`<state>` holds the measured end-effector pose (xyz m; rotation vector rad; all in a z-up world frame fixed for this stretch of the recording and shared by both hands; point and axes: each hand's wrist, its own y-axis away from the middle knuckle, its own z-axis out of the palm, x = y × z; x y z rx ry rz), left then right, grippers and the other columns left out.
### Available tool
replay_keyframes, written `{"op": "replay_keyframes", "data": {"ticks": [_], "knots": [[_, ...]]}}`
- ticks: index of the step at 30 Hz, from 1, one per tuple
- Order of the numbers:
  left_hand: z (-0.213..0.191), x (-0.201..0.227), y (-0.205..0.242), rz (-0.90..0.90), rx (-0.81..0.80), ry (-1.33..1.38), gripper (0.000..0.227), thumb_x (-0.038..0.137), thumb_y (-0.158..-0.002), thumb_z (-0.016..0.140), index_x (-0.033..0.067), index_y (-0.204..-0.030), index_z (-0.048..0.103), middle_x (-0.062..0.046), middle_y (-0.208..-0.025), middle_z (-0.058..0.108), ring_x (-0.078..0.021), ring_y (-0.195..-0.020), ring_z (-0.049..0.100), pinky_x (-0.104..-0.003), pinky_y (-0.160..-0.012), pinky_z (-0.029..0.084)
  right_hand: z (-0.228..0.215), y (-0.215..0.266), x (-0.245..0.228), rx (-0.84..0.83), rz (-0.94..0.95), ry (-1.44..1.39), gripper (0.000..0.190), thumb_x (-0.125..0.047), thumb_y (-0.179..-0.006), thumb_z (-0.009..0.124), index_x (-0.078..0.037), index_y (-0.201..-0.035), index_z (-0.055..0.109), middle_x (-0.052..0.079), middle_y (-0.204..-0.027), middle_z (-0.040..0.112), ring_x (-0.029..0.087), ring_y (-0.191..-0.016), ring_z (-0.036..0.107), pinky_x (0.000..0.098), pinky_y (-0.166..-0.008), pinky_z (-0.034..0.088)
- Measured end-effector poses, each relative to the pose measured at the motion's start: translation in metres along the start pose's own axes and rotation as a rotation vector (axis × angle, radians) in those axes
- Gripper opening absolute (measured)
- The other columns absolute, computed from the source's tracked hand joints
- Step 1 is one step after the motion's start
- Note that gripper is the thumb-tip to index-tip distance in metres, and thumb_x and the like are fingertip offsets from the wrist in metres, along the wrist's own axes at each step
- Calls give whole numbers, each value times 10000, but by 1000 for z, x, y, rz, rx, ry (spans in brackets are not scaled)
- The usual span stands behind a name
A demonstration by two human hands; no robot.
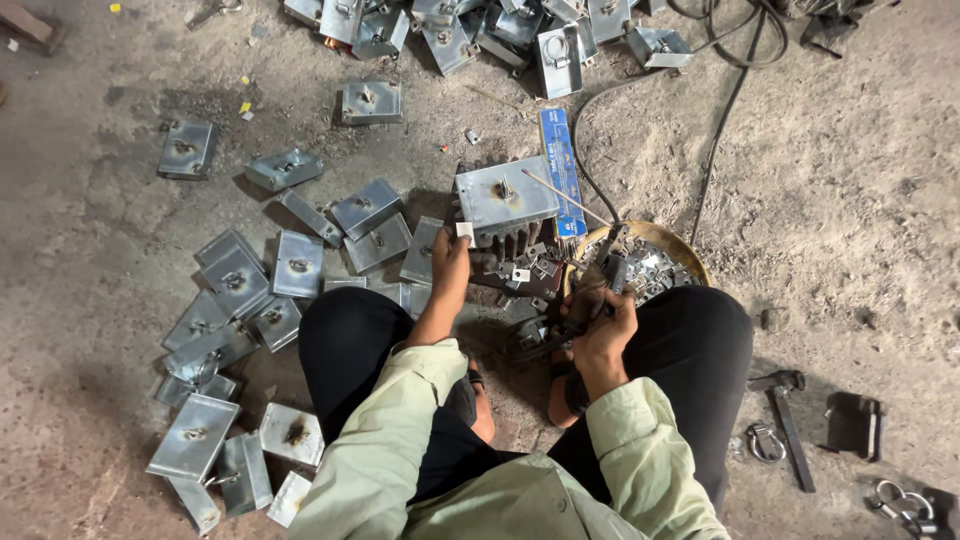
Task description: The person sits on the floor and uses a welding torch to attach small metal pieces to larger rectangular metal plates. They pick up plates from a pile, position them on a gear-like fixture, weld the small pieces, and then place the finished plates back into the pile.
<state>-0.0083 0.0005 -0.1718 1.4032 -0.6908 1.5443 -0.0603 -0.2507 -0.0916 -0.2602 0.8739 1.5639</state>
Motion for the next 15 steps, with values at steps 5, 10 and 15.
{"op": "replay_keyframes", "data": {"ticks": [5,10,15], "knots": [[3,19,3,215,159,-376,175,176,-948,679,25,-1019,628,-56,-823,707,-127,-630,677,-268,-550,507,11,-1,6,-23,-272,164,677,-151,-859,710,-66,-1409,324,159,-1160,559,254,-954,621,424,-808,544],[1,28,1,384,147,-263,121,137,-989,714,31,-1009,662,-78,-851,706,-131,-658,663,-293,-570,501,41,19,-4,34,-396,847,849,-217,-737,817,-84,-1410,316,185,-1311,494,335,-1034,666,463,-886,610],[3,33,1,168,171,-27,103,104,-1021,673,3,-1033,660,-69,-856,608,-113,-572,614,-271,-507,455,52,21,-5,-166,-995,1330,946,-224,-715,925,-24,-1463,380,236,-1407,460,406,-1315,530,536,-1103,489]]}}
